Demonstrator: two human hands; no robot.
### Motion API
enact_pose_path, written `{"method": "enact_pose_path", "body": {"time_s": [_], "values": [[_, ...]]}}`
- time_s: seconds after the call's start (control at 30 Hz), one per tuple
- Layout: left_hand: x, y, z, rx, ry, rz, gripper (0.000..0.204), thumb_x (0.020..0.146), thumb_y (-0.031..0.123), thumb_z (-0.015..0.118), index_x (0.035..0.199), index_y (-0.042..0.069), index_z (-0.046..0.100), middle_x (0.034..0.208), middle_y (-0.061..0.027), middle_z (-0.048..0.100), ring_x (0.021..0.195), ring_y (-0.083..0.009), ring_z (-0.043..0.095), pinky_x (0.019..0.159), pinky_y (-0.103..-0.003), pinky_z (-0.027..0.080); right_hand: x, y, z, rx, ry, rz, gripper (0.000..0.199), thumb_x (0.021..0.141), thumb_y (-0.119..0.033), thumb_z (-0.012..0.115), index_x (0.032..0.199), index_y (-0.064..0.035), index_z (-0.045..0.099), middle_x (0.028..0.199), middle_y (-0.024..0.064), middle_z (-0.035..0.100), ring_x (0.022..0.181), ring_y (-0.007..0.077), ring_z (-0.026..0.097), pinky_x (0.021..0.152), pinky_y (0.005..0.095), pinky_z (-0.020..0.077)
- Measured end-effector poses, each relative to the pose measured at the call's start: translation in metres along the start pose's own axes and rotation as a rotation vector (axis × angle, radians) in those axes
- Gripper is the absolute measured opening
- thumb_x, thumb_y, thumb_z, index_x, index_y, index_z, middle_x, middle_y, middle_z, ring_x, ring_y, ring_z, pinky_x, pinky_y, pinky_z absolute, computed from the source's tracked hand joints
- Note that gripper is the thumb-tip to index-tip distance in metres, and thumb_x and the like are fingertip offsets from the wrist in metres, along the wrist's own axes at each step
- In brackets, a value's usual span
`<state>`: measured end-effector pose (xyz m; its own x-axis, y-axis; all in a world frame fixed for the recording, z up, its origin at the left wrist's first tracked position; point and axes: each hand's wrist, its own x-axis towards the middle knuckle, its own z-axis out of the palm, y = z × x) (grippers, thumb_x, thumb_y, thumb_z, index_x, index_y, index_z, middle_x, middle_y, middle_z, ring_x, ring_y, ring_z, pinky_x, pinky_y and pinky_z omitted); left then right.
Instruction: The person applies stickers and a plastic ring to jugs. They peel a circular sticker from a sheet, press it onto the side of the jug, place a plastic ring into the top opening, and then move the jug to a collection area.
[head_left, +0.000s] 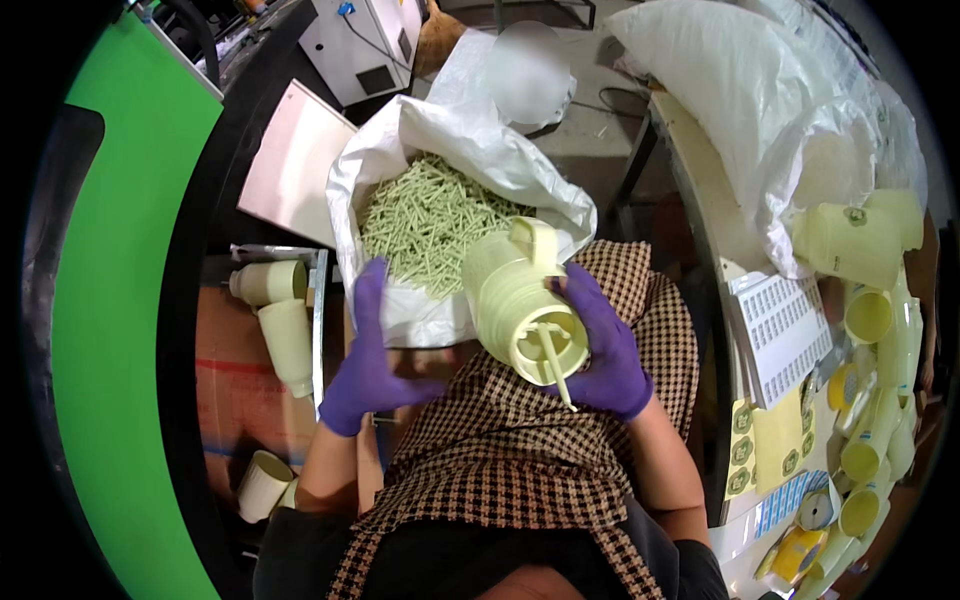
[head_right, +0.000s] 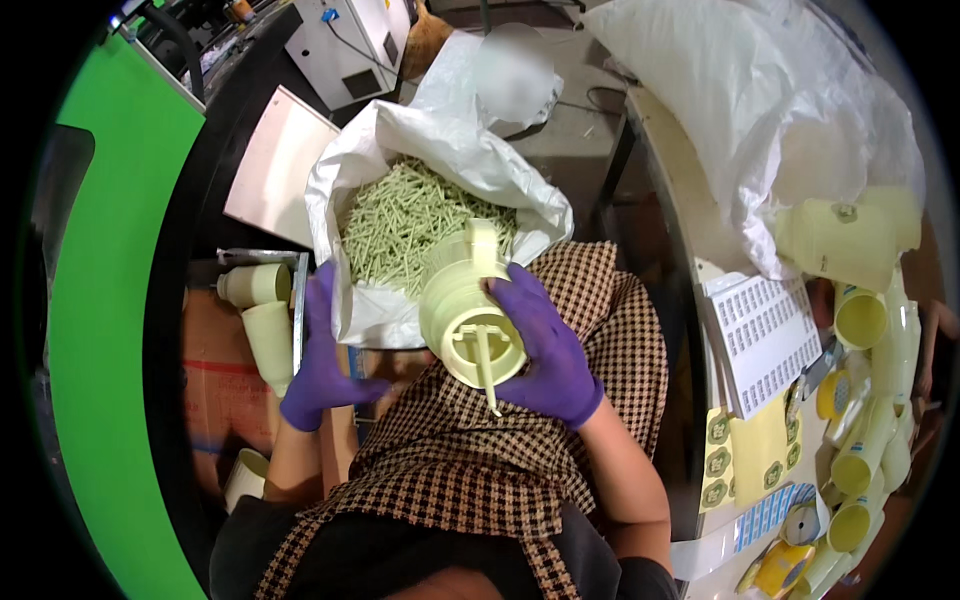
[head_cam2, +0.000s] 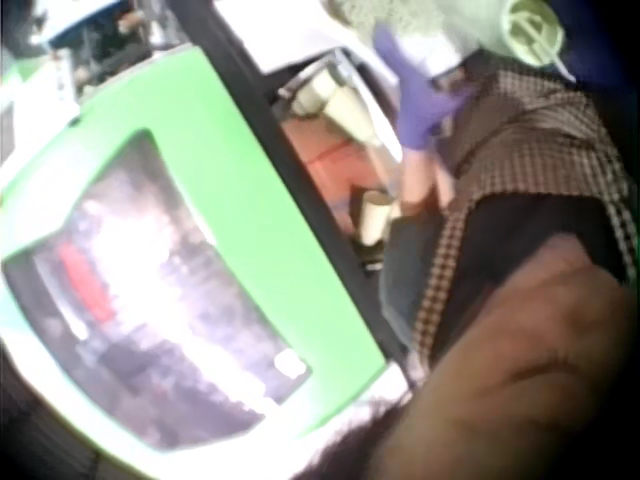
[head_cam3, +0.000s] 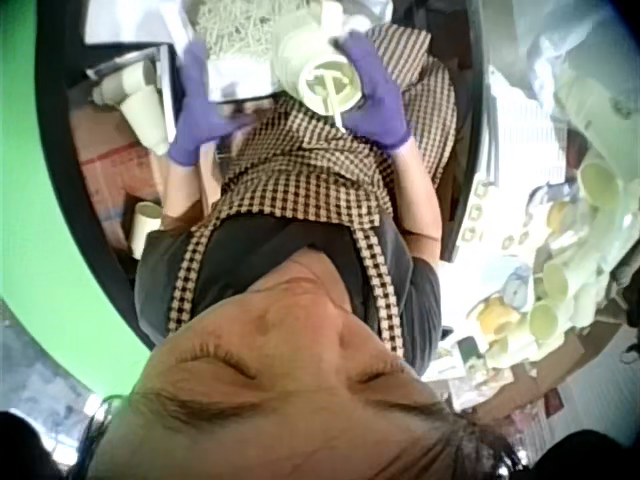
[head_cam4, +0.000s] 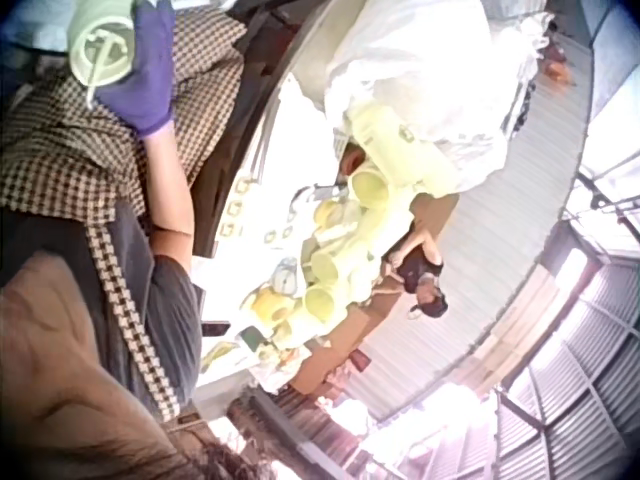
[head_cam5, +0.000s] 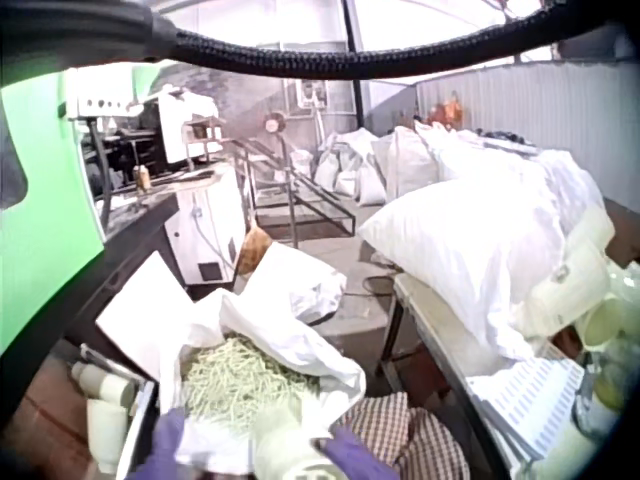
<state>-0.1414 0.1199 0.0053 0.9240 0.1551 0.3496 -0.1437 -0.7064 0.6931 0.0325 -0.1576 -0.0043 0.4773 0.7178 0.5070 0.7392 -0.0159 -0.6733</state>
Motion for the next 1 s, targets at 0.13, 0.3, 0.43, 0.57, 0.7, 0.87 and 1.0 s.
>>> {"method": "enact_pose_path", "body": {"time_s": [0.13,0.3,0.43,0.57,0.7,0.87,1.0], "values": [[0.058,0.034,0.055,0.140,-0.215,0.271,0.148,0.058,0.047,0.098,0.160,-0.008,0.006,0.156,-0.0354,0.031,0.143,-0.0483,0.037,0.117,-0.053,0.034,0.009,0.007,0.027,0.197,-0.087,-0.054,0.107,0.072,-0.026,0.093,0.155,0.0030,0.032,0.148,0.0279,0.048,0.138,0.0415,0.049,0.116,0.0476,0.0411],[0.054,0.009,0.078,0.059,0.121,0.260,0.124,0.060,0.037,0.097,0.148,-0.016,0.028,0.125,-0.0245,0.063,0.118,-0.0389,0.061,0.104,-0.050,0.047,-0.017,-0.010,0.010,-0.330,0.152,0.085,0.076,0.078,-0.024,0.085,0.144,-0.0025,0.053,0.139,0.0218,0.059,0.121,0.0368,0.064,0.101,0.0436,0.0550],[0.053,0.028,0.087,0.233,0.092,0.247,0.116,0.059,0.041,0.093,0.146,-0.009,0.035,0.121,-0.0193,0.064,0.112,-0.0352,0.062,0.104,-0.047,0.044,-0.036,-0.026,0.029,-0.319,0.033,0.020,0.057,0.075,-0.024,0.085,0.129,-0.0142,0.066,0.130,0.0142,0.064,0.086,0.0262,0.073,0.067,0.0336,0.0600],[0.042,0.026,0.105,0.102,0.113,0.364,0.084,0.061,0.041,0.089,0.132,0.007,0.060,0.138,-0.0090,0.063,0.127,-0.0309,0.060,0.112,-0.056,0.036,-0.044,-0.015,0.052,-0.465,-0.051,0.164,0.050,0.074,-0.026,0.080,0.122,-0.0178,0.067,0.116,0.0077,0.069,0.070,0.0271,0.069,0.059,0.0383,0.0558],[0.053,0.028,0.108,0.148,-0.038,0.330,0.069,0.061,0.037,0.088,0.125,0.016,0.069,0.136,-0.0056,0.063,0.128,-0.0271,0.059,0.113,-0.054,0.036,-0.037,0.004,0.050,-0.454,-0.148,0.207,0.026,0.077,-0.028,0.078,0.098,-0.0164,0.070,0.094,0.0066,0.067,0.069,0.0282,0.070,0.058,0.0394,0.0548],[0.102,-0.007,0.108,0.190,0.051,0.384,0.078,0.061,0.034,0.089,0.132,0.013,0.064,0.131,-0.0114,0.064,0.122,-0.0328,0.060,0.109,-0.052,0.041,0.009,0.014,-0.001,-0.325,-0.338,0.147,0.068,0.081,-0.028,0.081,0.142,-0.0183,0.053,0.151,0.0151,0.045,0.101,0.0368,0.068,0.084,0.0467,0.0574],[0.118,-0.073,0.057,0.095,0.265,0.257,0.070,0.071,0.023,0.089,0.133,0.005,0.063,0.140,-0.0176,0.060,0.130,-0.0370,0.057,0.111,-0.046,0.045,0.008,0.020,-0.096,-0.474,-0.127,0.008,0.047,0.085,-0.027,0.079,0.129,-0.0156,0.066,0.135,0.0141,0.064,0.116,0.0334,0.066,0.095,0.0425,0.0557]]}}
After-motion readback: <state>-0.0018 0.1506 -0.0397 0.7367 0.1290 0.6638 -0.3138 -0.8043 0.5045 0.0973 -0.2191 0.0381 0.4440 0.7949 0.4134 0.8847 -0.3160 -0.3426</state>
